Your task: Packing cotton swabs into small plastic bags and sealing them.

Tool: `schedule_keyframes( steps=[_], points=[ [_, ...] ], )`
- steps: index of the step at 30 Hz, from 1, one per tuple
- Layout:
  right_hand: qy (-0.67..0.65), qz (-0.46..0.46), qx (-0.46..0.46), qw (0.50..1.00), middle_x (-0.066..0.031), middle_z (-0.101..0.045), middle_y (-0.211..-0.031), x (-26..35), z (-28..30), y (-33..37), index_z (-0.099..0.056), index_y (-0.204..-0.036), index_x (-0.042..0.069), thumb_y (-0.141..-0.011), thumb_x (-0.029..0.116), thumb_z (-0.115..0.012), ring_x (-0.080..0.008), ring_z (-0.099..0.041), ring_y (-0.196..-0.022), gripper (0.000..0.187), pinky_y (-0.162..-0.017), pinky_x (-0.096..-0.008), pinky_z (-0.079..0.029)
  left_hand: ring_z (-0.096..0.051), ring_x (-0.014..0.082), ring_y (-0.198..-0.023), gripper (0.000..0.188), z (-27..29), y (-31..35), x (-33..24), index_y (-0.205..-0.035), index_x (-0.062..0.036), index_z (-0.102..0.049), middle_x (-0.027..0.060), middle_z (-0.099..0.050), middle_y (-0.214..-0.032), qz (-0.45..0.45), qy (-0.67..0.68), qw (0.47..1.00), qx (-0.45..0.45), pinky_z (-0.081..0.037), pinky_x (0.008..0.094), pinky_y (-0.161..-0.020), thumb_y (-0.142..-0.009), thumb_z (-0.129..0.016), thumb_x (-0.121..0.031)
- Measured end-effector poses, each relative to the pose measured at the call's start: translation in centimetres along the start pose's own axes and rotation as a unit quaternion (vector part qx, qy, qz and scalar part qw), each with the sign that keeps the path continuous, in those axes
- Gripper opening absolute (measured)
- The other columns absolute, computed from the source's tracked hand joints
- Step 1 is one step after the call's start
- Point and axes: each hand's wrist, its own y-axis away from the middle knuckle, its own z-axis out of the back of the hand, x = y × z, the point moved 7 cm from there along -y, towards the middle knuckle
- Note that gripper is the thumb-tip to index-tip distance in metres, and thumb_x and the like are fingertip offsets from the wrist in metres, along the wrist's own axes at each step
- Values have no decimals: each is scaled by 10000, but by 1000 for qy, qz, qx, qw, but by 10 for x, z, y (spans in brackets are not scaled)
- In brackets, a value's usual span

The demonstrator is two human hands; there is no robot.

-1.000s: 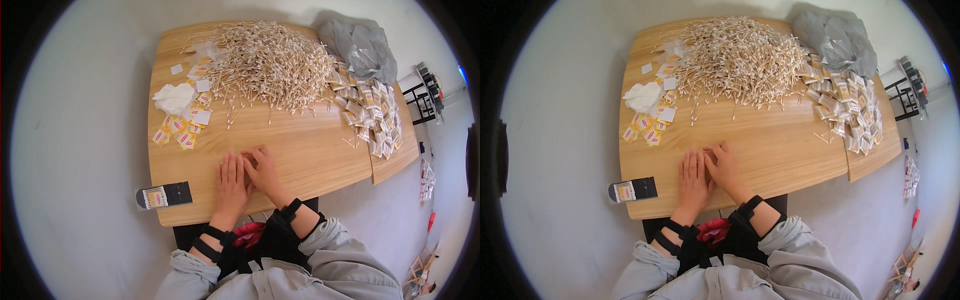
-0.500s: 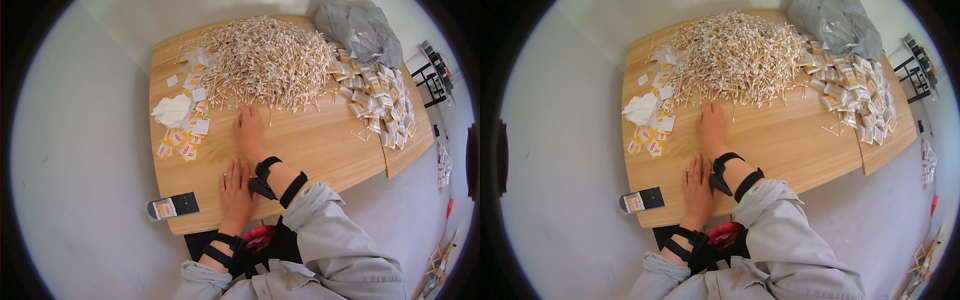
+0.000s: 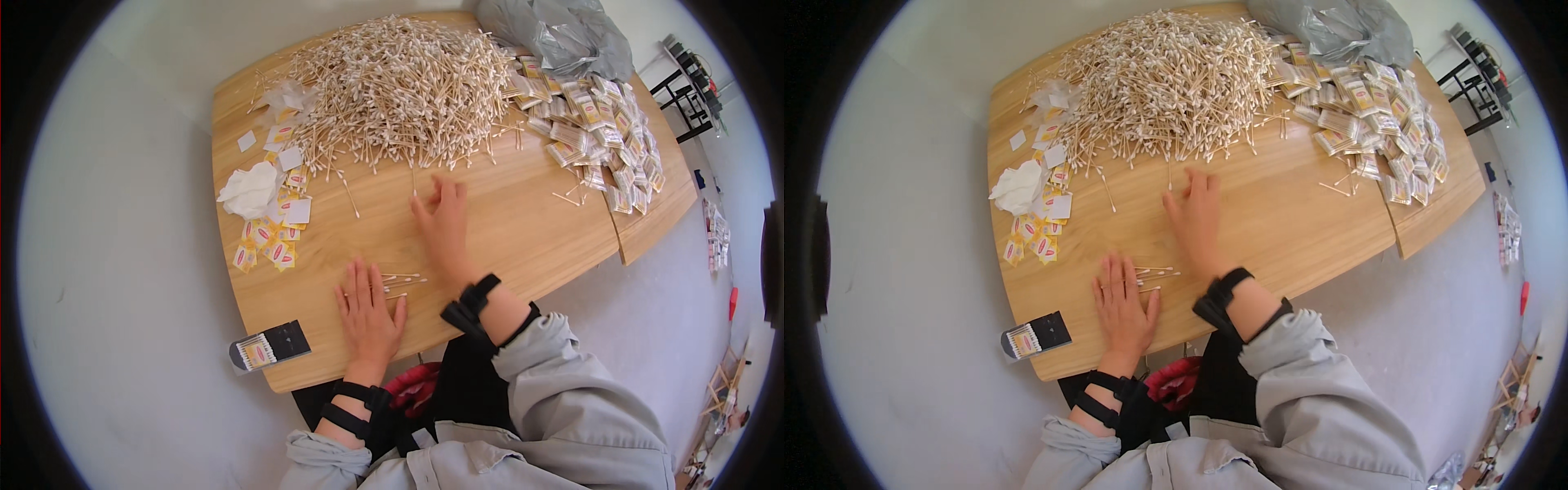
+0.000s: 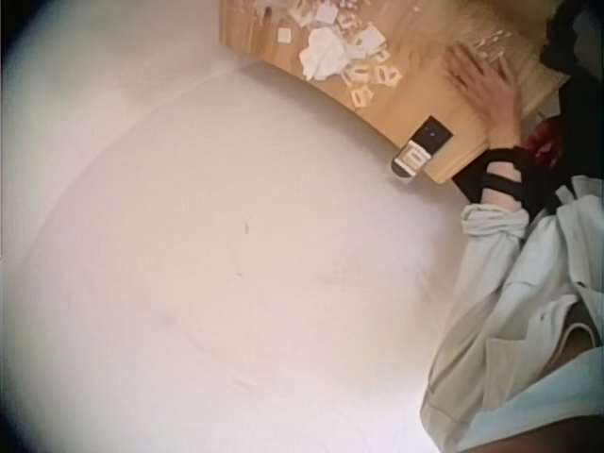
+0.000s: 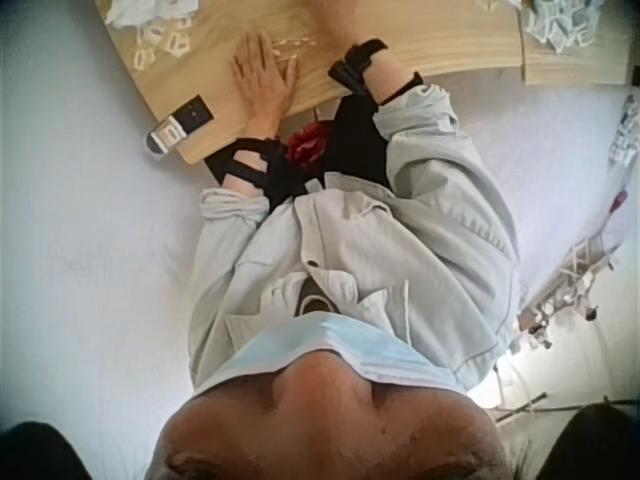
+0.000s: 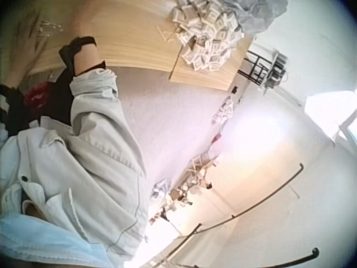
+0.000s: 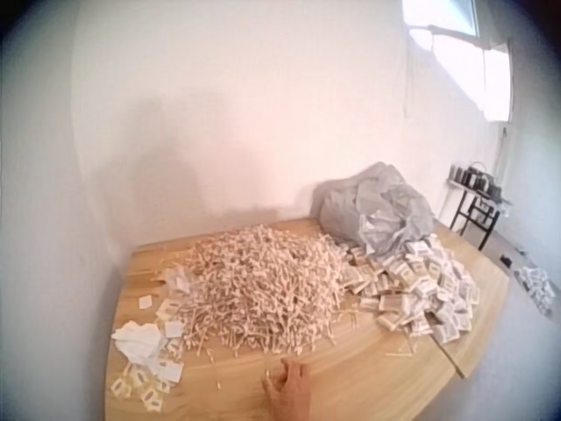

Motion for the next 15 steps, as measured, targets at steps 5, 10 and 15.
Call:
schedule_keyframes(
  steps=[5, 10, 15],
  points=[
    [143, 73, 34, 986, -174, -569, -940, 4, -27, -31, -601, -945, 40, -786, 131, -666, -339, -575, -861, 194, -730, -432, -479, -191, 315, -1426, 705, -2, -1, 1, -1442, -31, -312, 161, -218, -1536, -3, -20, 1000, 23, -131, 523, -1138, -871, -576, -349],
    [100, 50, 120, 986, -144, -593, -840, 12, -63, -13, -606, -894, 55, -792, 153, -650, -350, -580, -828, 148, -728, -452, -475, -187, 306, -1428, 698, -2, 2, 4, -1434, -50, -335, 167, -220, -1534, 1, -31, 999, 15, -116, 520, -1145, -861, -577, -368],
    [86, 210, 121, 966, -112, -575, -824, 51, -90, 8, -623, -878, 57, -768, 150, -701, -327, -574, -828, 164, -727, -409, -478, -183, 322, -1427, 717, -3, 1, 1, -1439, -40, -317, 166, -211, -1537, 3, -11, 999, 42, -119, 523, -1141, -845, -599, -325]
  ],
)
